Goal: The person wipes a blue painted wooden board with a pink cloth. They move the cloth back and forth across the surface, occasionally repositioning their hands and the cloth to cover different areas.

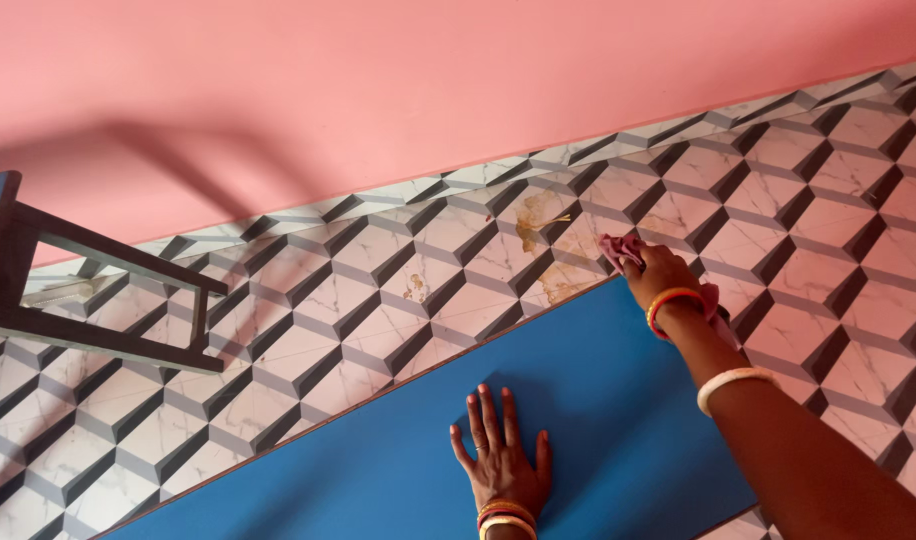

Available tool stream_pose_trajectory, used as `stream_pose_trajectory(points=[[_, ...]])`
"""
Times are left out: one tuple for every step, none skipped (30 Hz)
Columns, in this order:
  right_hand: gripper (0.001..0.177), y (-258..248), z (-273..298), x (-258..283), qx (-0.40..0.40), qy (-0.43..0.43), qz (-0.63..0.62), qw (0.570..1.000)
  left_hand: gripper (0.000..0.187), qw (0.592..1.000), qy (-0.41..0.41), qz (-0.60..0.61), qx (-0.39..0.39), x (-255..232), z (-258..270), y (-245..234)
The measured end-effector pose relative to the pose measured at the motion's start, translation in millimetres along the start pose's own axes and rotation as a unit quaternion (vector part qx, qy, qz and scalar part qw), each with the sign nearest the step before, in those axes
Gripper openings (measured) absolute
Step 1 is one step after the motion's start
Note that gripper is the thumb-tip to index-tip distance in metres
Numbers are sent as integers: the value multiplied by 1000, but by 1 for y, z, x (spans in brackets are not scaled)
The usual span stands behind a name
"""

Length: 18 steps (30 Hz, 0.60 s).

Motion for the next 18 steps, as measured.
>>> stream_pose_trajectory(points=[[54, 0, -3, -3, 12, 15, -16, 1000, 81, 1000, 1, 0, -2, 0, 0, -1], [56, 1, -5, -7, 25, 30, -33, 999, 81, 1000, 3, -1, -3, 0, -1, -3], [57, 3, -4, -11, 37, 44, -48, 997, 80, 1000, 3, -1, -5, 0, 0, -4], [58, 1, -4, -11, 21, 32, -40, 998, 80, 1000, 1, 1, -1, 0, 1, -4], [58, 0, -3, -10, 5, 19, -33, 999, 80, 1000, -1, 3, 3, 0, 1, -4], [58, -1, -2, -10, -10, 6, -25, 1000, 80, 1000, -3, 5, 6, 0, 1, -4], [57, 1, 0, -12, -16, 9, -15, 1000, 80, 1000, -3, 6, 4, 0, 0, -4], [56, 4, 3, -13, -22, 12, -5, 1000, 80, 1000, -2, 8, 2, 0, -1, -5], [55, 6, 7, -15, -27, 16, 5, 999, 80, 1000, -2, 10, 1, 0, 0, -5], [55, 5, 11, -17, -39, 9, 4, 999, 80, 1000, -1, 11, 0, -1, 0, -6], [56, 4, 14, -16, -51, 2, 1, 999, 80, 1000, 0, 10, -2, -1, -1, -6], [57, 2, 17, -16, -63, -5, -1, 998, 80, 1000, 1, 10, -4, -1, -2, -6], [56, 1, 20, -16, -66, -8, -7, 998, 80, 1000, 0, 10, -2, -1, -1, -6], [55, 0, 24, -16, -70, -10, -13, 997, 80, 1000, -1, 9, 1, 0, 0, -5], [54, -2, 28, -16, -73, -12, -18, 997, 79, 1000, -1, 10, 4, 0, -1, -5], [55, -5, 34, -15, -83, -19, -21, 996, 79, 1000, 0, 6, -3, 0, -1, -7], [56, -7, 40, -15, -93, -26, -23, 995, 79, 1000, 2, 3, -10, 0, -1, -8], [58, -8, 46, -15, -104, -34, -26, 994, 79, 1000, 4, 0, -17, 0, -2, -8]])
Point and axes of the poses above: each hand's wrist, its own z-axis away from the middle knuckle, its own y-axis out of the palm, x = y × z, the point moved 8 cm from there along -z, towards the middle knuckle
